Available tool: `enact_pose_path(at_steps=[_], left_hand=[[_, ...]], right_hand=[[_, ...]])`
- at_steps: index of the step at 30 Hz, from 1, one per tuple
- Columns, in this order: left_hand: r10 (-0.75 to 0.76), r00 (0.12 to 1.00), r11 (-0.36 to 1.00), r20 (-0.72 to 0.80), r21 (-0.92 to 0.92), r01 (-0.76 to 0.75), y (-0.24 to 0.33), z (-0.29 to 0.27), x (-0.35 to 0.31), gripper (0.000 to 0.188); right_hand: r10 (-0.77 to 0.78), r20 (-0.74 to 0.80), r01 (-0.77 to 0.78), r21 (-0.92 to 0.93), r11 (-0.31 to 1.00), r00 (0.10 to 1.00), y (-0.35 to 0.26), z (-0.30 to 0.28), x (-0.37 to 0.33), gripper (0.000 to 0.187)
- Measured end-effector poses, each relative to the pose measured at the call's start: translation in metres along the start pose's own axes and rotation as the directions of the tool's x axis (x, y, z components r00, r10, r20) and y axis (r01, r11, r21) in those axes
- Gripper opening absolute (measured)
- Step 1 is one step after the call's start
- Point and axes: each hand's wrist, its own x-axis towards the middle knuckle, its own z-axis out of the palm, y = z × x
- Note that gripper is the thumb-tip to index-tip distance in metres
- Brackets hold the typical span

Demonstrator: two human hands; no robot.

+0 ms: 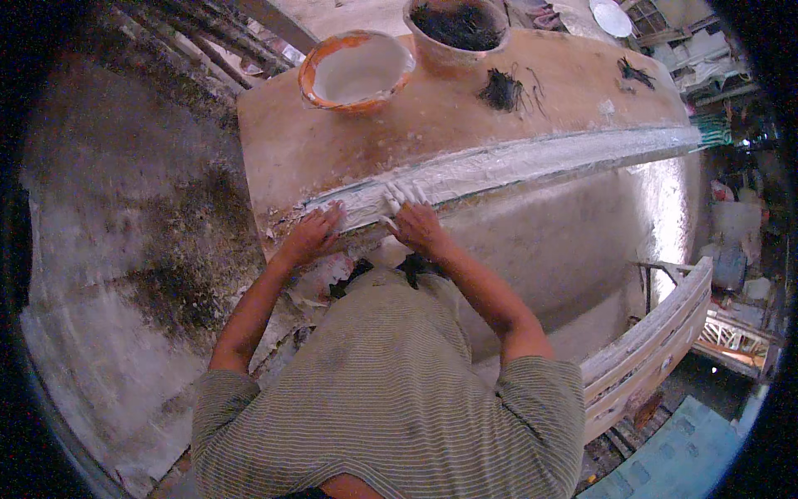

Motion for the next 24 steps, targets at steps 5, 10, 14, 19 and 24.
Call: enact_pose_path(at_steps=[5,10,14,19,24], left_hand=[[-0.052,0.999,0.979,0.005,-0.196,0.052,-0.014,-0.007,0.011,0.061],[0.074,0.955,0.992,0.288,-0.115,-0.042,-0.032,-0.012,0.025,0.065],[0.162,0.948,0.986,0.275,-0.090,-0.142,-0.042,-0.005,0.037,0.077],[0.243,0.925,0.964,0.293,-0.177,-0.197,-0.028,-0.009,0.065,0.082],[0.300,0.912,0.943,0.280,-0.229,-0.240,-0.015,-0.005,0.097,0.083]], right_hand=[[0.274,0.508,-0.379,0.114,0.918,0.817,-0.072,-0.009,0.058,0.067],[0.545,0.348,-0.625,0.178,0.760,0.763,-0.101,0.024,0.072,0.068],[0.659,0.319,-0.723,0.150,0.674,0.681,-0.085,0.013,0.073,0.071],[0.794,0.316,-0.853,0.126,0.506,0.518,-0.040,-0.009,0.074,0.073],[0.720,-0.315,-0.786,-0.238,0.571,0.619,0.050,0.011,0.037,0.075]])
